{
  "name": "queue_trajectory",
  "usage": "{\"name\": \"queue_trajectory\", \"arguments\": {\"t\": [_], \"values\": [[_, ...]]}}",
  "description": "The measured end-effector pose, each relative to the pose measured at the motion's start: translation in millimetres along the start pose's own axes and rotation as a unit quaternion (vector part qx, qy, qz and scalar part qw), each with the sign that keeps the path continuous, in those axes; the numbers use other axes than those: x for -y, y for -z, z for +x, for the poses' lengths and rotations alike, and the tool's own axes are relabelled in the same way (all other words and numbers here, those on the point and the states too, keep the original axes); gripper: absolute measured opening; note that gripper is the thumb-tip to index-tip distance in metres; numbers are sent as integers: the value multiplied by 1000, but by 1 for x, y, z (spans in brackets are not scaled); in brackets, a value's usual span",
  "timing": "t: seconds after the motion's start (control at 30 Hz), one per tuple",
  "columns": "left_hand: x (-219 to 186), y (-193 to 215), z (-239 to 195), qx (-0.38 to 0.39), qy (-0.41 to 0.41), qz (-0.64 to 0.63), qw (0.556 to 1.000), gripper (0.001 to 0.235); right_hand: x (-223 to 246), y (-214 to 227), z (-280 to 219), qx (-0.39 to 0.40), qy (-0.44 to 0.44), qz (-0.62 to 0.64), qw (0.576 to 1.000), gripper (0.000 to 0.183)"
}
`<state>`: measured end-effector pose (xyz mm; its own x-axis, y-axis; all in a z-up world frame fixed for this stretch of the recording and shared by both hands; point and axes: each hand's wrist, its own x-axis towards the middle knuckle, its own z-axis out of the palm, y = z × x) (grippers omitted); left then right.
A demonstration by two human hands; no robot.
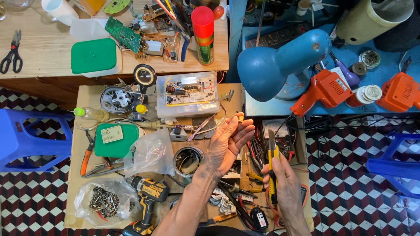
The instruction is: The person works at a cluttered electronics workbench, using a multimeter to test a small cylindrical component. They then use a yellow utility knife to scrape the surface of a blue lamp base and later use a soldering iron on the cylindrical component.
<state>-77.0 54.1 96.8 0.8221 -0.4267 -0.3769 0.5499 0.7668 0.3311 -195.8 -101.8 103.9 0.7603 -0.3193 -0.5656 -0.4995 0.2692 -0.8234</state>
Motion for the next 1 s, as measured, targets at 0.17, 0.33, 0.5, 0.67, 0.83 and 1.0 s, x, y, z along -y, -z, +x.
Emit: {"name": "queue_trajectory", "arguments": {"t": [0.17,0.33,0.5,0.67,0.83,1.0], "values": [[-2,-3,-2,20,13,-16,1000,29,2,-2,-1,2,15,-5,1000,50],[-1,0,5,23,38,-30,999,32,4,-5,0,-1,7,-38,999,52],[8,19,30,-13,23,66,997,33,5,-2,19,3,-23,-7,1000,56],[21,41,71,-80,-15,248,965,32,4,-1,54,8,-16,-44,999,56],[29,49,98,-99,-133,560,812,28,3,-2,100,15,-26,-47,998,54],[36,44,112,-92,-179,598,776,27,-5,-6,130,37,-30,-79,996,52]]}}
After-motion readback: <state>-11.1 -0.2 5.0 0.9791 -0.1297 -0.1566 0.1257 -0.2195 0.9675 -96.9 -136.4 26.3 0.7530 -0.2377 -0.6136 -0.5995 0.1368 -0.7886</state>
